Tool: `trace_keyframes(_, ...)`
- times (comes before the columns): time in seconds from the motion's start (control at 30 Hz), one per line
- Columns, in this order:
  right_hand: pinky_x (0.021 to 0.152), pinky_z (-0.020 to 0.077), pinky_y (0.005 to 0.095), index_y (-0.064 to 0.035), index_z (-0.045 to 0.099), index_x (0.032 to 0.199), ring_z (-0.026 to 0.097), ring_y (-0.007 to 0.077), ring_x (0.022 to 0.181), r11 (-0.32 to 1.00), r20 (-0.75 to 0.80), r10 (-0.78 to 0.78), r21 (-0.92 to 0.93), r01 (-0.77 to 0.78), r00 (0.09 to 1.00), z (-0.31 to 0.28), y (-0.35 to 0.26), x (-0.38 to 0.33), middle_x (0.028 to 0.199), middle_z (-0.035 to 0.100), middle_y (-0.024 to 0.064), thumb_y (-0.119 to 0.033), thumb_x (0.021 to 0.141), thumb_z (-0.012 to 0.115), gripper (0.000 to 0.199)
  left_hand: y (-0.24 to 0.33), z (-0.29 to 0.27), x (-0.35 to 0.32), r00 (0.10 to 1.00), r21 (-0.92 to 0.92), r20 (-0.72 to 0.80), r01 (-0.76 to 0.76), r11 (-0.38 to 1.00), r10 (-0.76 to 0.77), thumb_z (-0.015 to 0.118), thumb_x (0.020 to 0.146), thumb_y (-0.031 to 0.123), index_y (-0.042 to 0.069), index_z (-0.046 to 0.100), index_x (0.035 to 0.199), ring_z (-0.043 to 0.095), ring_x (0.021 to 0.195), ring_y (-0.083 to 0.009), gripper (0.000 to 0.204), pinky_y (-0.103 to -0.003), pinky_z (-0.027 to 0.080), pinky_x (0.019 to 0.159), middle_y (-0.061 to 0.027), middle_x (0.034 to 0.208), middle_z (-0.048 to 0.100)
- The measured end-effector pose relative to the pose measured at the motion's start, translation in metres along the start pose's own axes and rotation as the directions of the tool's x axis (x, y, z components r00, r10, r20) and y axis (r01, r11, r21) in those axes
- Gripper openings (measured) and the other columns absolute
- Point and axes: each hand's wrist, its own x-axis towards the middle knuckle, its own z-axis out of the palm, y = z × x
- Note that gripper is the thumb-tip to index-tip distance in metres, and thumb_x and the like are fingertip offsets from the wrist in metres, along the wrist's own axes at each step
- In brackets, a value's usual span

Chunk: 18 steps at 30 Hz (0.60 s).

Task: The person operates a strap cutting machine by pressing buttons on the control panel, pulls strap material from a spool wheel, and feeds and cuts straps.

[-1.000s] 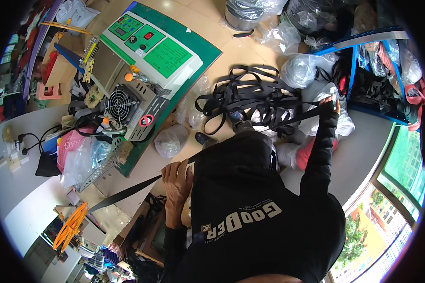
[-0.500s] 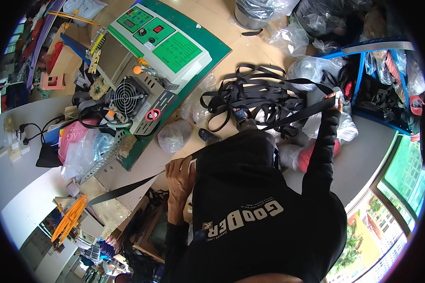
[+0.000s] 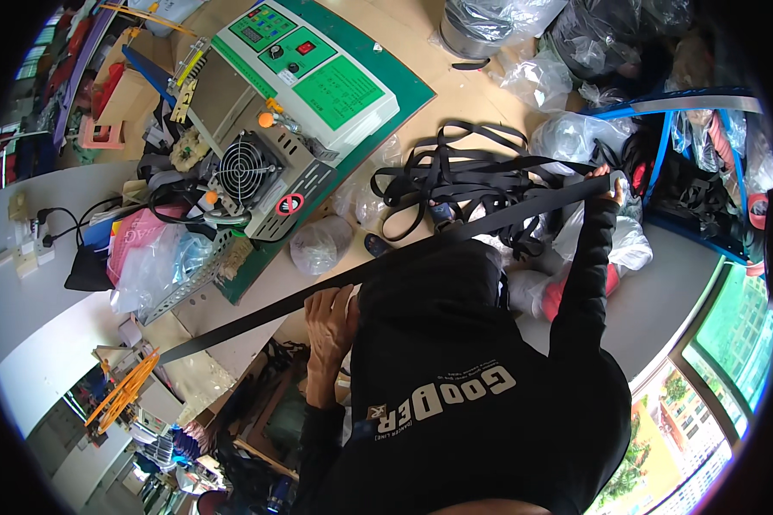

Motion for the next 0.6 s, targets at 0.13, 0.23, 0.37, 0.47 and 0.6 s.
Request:
trace_keyframes(0.13,0.095,0.0324,0.0412,-0.0020,0.049,0.119,0.053,0.0221,0.108,1.000,0.152,0.023,-0.001,-0.023,0.988,-0.003,-0.013,0.001,0.121,0.054,0.0083,-0.031,0.081,0.053,0.047,-0.001,0.005,0.001,1.000,-0.008,-0.009,-0.014,1.000,0.014,0.062,0.074,0.009,0.004,0.061,0.095,0.055,0.077,-0.0250,0.022,-0.037,0.041,0.073,-0.0082,0.081,0.056)
trace_keyframes(0.23,0.095,0.0327,0.0412,-0.0025,0.050,0.117,0.052,0.0216,0.108,1.000,0.100,0.025,-0.005,-0.025,0.995,-0.014,-0.023,0.008,0.120,0.055,0.0074,-0.031,0.082,0.053,0.046,-0.001,0.007,0.000,1.000,-0.011,-0.008,-0.011,1.000,0.011,0.063,0.074,0.008,0.004,0.061,0.094,0.056,0.076,-0.0250,0.020,-0.037,0.041,0.073,-0.0081,0.081,0.057)
trace_keyframes(0.37,0.097,0.0317,0.0427,-0.0103,0.043,0.127,0.050,0.0218,0.113,0.999,0.124,0.045,0.007,-0.047,0.991,-0.027,-0.035,0.009,0.126,0.050,0.0060,-0.041,0.082,0.051,0.055,-0.004,0.008,0.003,1.000,-0.036,-0.004,-0.024,0.999,0.024,0.063,0.074,0.008,0.004,0.061,0.093,0.056,0.077,-0.0252,0.020,-0.037,0.041,0.072,-0.0083,0.081,0.057)
trace_keyframes(0.47,0.097,0.0324,0.0434,-0.0104,0.043,0.126,0.049,0.0223,0.113,0.994,0.133,0.088,-0.070,-0.079,0.987,-0.030,-0.027,0.025,0.128,0.049,0.0065,-0.039,0.080,0.055,0.055,-0.005,0.009,0.002,1.000,-0.028,-0.015,-0.010,1.000,0.010,0.063,0.074,0.008,0.005,0.061,0.093,0.056,0.077,-0.0253,0.020,-0.037,0.041,0.072,-0.0084,0.081,0.058)
trace_keyframes(0.6,0.096,0.0336,0.0438,-0.0088,0.045,0.124,0.049,0.0222,0.113,0.990,-0.021,0.133,-0.042,-0.134,0.991,-0.038,-0.009,0.039,0.127,0.049,0.0070,-0.036,0.080,0.056,0.052,0.000,0.009,-0.003,0.999,-0.036,-0.039,0.020,0.999,-0.021,0.064,0.073,0.008,0.005,0.061,0.092,0.056,0.076,-0.0253,0.020,-0.038,0.043,0.072,-0.0085,0.081,0.058)
